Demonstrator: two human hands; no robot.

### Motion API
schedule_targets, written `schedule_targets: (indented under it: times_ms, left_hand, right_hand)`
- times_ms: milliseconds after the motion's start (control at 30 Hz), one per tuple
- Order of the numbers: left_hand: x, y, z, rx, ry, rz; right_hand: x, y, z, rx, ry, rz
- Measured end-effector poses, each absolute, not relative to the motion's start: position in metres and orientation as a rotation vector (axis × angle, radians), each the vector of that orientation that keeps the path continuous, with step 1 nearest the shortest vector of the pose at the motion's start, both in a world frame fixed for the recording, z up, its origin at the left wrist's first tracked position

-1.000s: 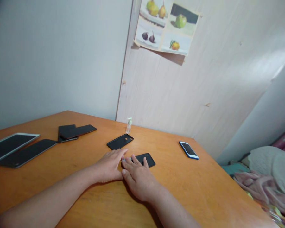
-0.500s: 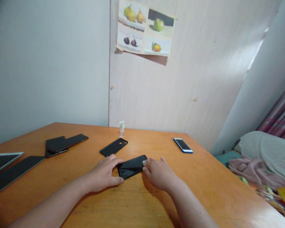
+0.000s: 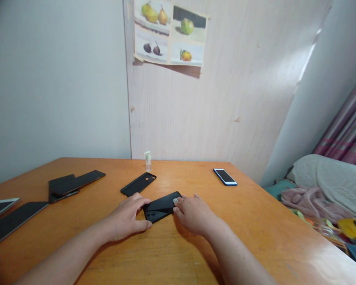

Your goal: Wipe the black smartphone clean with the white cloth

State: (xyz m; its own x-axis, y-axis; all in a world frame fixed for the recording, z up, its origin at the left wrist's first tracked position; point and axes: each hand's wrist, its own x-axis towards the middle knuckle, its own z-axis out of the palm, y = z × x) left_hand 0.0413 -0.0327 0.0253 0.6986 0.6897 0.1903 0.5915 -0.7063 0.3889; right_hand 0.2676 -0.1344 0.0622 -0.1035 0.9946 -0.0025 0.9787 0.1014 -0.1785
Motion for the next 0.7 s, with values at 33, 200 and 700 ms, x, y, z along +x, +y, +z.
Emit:
schedule_targets:
  times_ms: [33, 200, 700]
  left_hand:
    - [0.041, -0.033, 0.026, 2.612, 1.011, 0.467]
    - [0.041, -0.034, 0.029, 2.622, 1.001, 0.465]
    - [0.042, -0.035, 0.028, 2.632, 1.016, 0.465]
  right_hand:
    - [0.267, -0.13, 0.058, -2.03, -2.211, 0.194]
    - [0.262, -0.119, 0.051, -2.028, -2.177, 0.175]
    - [0.263, -0.119, 0.046, -2.096, -2.123, 0.107]
